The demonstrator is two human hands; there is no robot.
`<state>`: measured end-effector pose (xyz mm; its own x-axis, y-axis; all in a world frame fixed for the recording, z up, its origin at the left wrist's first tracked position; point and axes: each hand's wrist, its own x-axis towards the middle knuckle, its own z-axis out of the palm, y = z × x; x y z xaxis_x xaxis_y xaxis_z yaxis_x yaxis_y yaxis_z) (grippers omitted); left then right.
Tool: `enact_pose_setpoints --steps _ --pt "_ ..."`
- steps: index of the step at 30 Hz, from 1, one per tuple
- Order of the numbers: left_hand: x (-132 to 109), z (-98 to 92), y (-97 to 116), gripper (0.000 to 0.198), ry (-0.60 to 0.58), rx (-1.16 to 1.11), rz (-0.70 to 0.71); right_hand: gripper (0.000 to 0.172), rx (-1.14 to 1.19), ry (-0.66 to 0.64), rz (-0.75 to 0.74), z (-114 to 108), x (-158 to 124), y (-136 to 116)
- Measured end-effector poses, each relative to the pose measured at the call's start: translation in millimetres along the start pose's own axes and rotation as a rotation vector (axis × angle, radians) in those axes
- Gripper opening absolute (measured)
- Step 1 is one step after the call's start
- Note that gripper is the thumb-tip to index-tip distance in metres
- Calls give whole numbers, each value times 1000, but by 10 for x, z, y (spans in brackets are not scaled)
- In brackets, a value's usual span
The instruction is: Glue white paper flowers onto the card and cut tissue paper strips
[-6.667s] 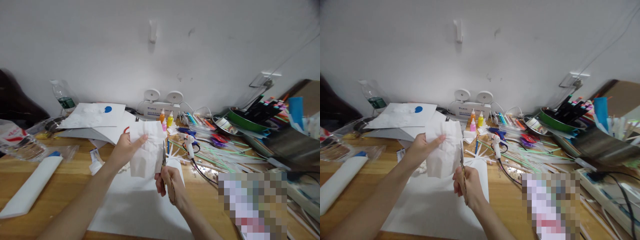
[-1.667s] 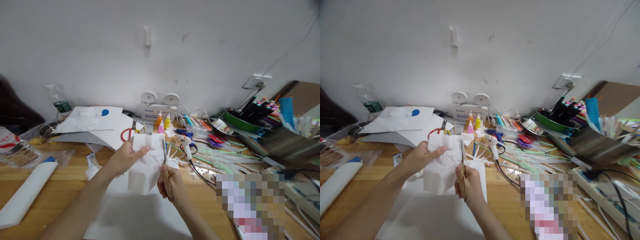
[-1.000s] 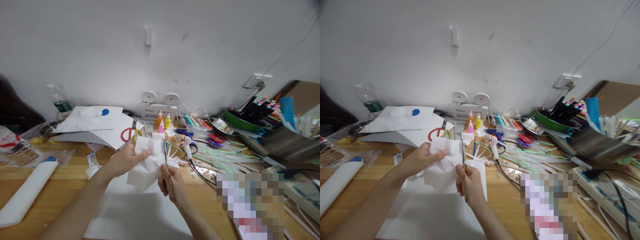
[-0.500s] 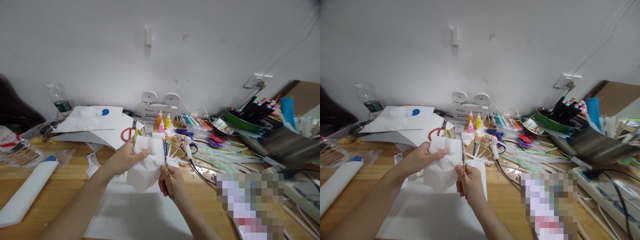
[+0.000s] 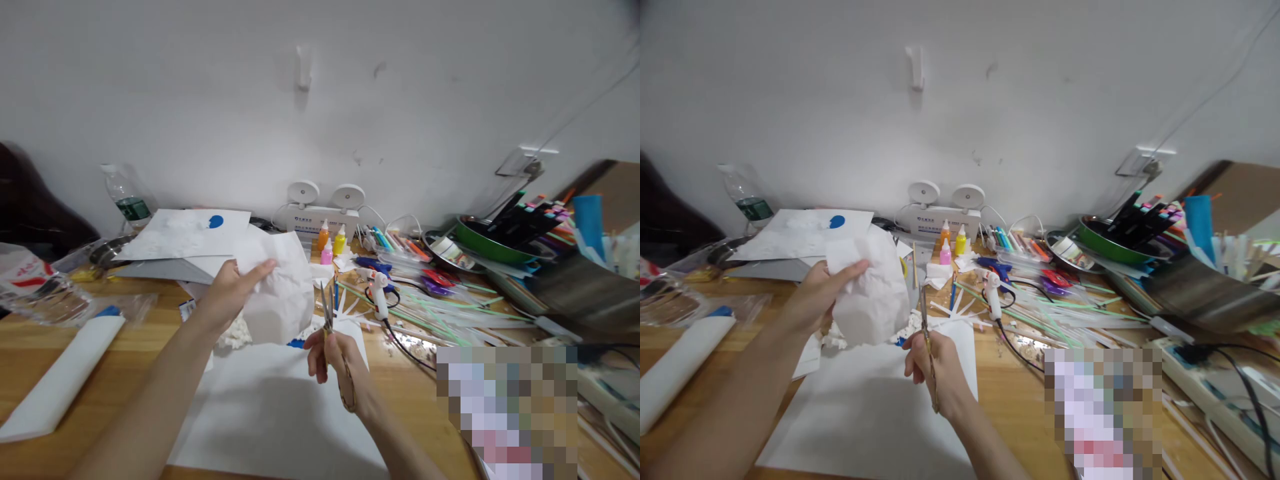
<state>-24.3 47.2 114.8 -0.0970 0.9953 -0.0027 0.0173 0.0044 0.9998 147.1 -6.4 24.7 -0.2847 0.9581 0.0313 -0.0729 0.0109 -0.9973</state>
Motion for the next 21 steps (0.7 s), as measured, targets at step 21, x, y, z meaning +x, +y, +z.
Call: enact_pose_setpoints --steps 21 --pt "84 11 -7 35 100 -233 43 56 -53 -150 47 70 -83 22"
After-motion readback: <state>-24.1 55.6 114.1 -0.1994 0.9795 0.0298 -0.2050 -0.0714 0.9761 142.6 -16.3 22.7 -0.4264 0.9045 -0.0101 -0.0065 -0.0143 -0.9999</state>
